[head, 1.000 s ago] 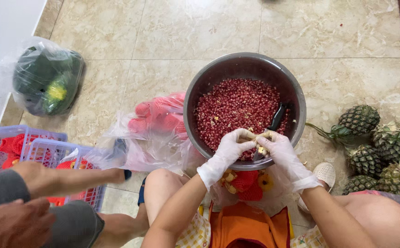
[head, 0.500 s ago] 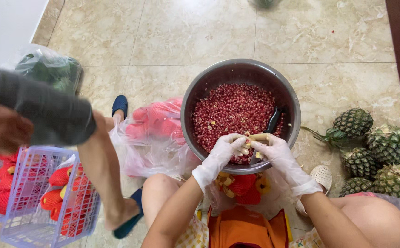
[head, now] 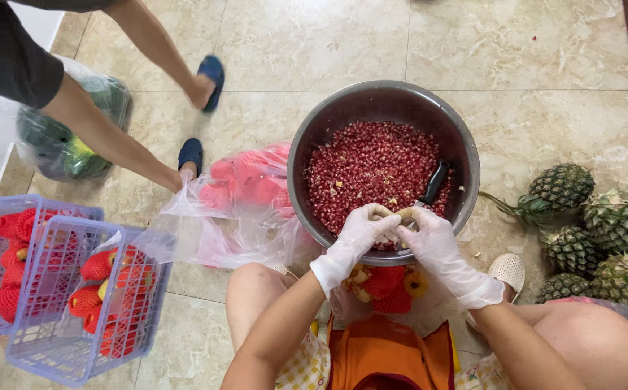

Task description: The person peels a pomegranate by hand and with a knife, and then removes the seeds from the remaining segments into a large bowl.

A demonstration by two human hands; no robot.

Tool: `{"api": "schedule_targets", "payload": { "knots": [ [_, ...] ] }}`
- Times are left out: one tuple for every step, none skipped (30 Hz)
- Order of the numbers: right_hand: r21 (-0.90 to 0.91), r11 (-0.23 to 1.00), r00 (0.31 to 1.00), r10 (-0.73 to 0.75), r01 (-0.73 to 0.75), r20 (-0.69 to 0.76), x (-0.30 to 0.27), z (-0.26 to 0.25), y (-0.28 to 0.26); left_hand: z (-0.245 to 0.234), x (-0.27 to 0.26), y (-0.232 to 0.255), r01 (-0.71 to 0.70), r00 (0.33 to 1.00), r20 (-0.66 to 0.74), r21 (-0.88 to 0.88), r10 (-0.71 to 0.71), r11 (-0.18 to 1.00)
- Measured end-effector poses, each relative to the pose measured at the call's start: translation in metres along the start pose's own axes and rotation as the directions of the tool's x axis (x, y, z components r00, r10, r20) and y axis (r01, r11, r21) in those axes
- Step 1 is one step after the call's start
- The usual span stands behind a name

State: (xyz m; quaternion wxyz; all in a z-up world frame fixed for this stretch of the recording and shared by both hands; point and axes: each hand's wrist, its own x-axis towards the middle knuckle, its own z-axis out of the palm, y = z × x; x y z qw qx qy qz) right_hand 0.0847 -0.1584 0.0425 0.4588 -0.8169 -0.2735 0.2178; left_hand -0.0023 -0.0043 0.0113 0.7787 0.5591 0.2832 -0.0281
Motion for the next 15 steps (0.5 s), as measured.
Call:
{"api": "schedule_targets", "payload": {
  "knots": [
    [-0.011, 1.0, 1.0, -0.021, 0.021, 0.0, 0.001, 0.0, 0.001, 0.001, 0.001, -0.001, 0.008, 1.0, 0.0, -0.01, -0.008, 1.0],
    [-0.021, 0.999, 0.999, -0.044, 0.044, -0.001, 0.002, 0.001, 0.001, 0.002, 0.003, -0.001, 0.024, 1.0, -0.005, -0.025, -0.025, 0.999],
    [-0.009, 1.0, 1.0, 0.008, -0.008, 0.013, 0.003, 0.001, 0.001, 0.003, 0.004, -0.002, 0.041, 0.999, -0.01, -0.04, -0.041, 0.998],
    [0.001, 0.998, 0.998, 0.06, -0.06, 0.029, 0.004, 0.001, 0.002, 0.005, 0.005, -0.003, 0.057, 0.998, -0.014, -0.055, -0.057, 0.997],
    [0.01, 0.994, 0.993, 0.111, -0.111, 0.045, 0.004, 0.001, 0.002, 0.006, 0.005, -0.004, 0.046, 0.999, -0.018, -0.03, -0.046, 0.999],
    [-0.003, 0.991, 0.99, 0.133, -0.133, 0.045, 0.003, 0.001, 0.002, 0.007, 0.005, -0.005, 0.035, 0.999, -0.02, -0.004, -0.035, 0.999],
    [-0.017, 0.988, 0.987, 0.154, -0.154, 0.046, 0.003, 0.001, 0.003, 0.007, 0.005, -0.005, 0.024, 0.999, -0.022, 0.023, -0.023, 0.999],
    [-0.032, 0.984, 0.983, 0.177, -0.176, 0.046, 0.003, 0.001, 0.003, 0.006, 0.004, -0.006, 0.017, 1.0, -0.008, 0.056, -0.016, 0.998],
    [-0.053, 0.992, 0.993, 0.113, -0.111, 0.037, 0.003, 0.001, 0.004, 0.005, 0.004, -0.006, 0.009, 1.0, 0.007, 0.088, -0.009, 0.996],
    [-0.073, 0.996, 0.998, 0.049, -0.047, 0.03, 0.003, 0.0, 0.006, 0.004, 0.004, -0.007, 0.001, 1.0, 0.023, 0.121, -0.004, 0.993],
    [-0.094, 0.995, 1.0, -0.015, 0.018, 0.024, 0.004, -0.001, 0.008, 0.003, 0.005, -0.008, 0.006, 0.999, 0.031, 0.102, -0.009, 0.995],
    [-0.108, 0.994, 0.998, -0.024, 0.03, 0.05, 0.005, -0.001, 0.01, 0.001, 0.005, -0.01, 0.012, 0.999, 0.038, 0.083, -0.016, 0.996],
    [-0.121, 0.992, 0.997, -0.033, 0.042, 0.077, 0.006, -0.002, 0.013, 0.0, 0.006, -0.012, 0.019, 0.999, 0.045, 0.064, -0.022, 0.998],
    [-0.134, 0.989, 0.994, -0.043, 0.056, 0.101, 0.008, -0.004, 0.016, -0.002, 0.008, -0.014, 0.017, 0.998, 0.064, 0.038, -0.019, 0.999],
    [-0.138, 0.989, 0.993, -0.032, 0.047, 0.11, 0.01, -0.005, 0.019, -0.003, 0.01, -0.016, 0.015, 0.997, 0.082, 0.012, -0.016, 1.0]
  ]
}}
